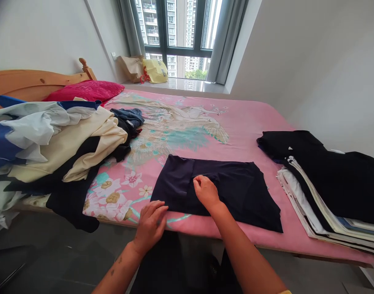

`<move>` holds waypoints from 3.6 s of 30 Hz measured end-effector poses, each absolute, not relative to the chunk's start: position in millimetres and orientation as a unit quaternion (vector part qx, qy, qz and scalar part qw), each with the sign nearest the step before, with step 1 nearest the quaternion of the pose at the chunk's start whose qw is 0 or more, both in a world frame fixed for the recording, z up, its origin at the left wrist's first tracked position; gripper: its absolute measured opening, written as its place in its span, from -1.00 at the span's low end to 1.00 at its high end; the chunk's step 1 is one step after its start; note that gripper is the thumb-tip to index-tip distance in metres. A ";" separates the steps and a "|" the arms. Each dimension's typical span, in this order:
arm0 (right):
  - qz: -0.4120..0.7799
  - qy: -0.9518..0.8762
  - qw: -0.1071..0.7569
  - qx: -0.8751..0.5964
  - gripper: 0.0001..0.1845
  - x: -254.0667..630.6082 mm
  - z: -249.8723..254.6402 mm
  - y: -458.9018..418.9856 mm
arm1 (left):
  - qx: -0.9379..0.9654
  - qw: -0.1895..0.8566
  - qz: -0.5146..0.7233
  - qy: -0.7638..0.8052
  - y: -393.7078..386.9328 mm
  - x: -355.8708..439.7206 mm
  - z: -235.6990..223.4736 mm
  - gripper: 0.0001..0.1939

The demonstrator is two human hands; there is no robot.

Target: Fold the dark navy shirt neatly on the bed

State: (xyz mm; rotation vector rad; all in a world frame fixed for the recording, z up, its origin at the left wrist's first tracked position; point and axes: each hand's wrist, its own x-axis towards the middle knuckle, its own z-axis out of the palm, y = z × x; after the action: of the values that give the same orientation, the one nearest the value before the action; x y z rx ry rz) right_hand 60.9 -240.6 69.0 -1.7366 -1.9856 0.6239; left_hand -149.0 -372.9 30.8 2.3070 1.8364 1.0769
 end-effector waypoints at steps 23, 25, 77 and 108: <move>0.231 -0.792 0.067 -0.561 -0.52 -48.9 64.7 -72.1 | 0.600 0.008 0.210 0.772 -346.4 -189.0 29.5 -0.75; 0.267 -0.790 0.029 -0.552 -0.56 -60.2 63.2 -60.2 | 0.593 0.021 0.184 0.784 -350.0 -186.7 32.7 -0.72; 0.159 -0.847 0.140 -0.488 -0.51 -102.9 52.6 -101.3 | 0.724 -0.022 0.230 0.650 -345.0 -196.4 42.5 -0.38; 0.152 -0.764 0.218 -0.588 -0.42 -87.7 5.2 -164.3 | 0.689 0.047 0.067 0.720 -245.1 -226.9 0.4 -0.49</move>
State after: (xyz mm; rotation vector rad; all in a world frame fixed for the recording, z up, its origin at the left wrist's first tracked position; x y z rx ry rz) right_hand -87.7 -164.3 5.2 -1.6273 -2.1151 0.4210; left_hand -226.9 -245.1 0.4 2.1031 2.1959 0.2057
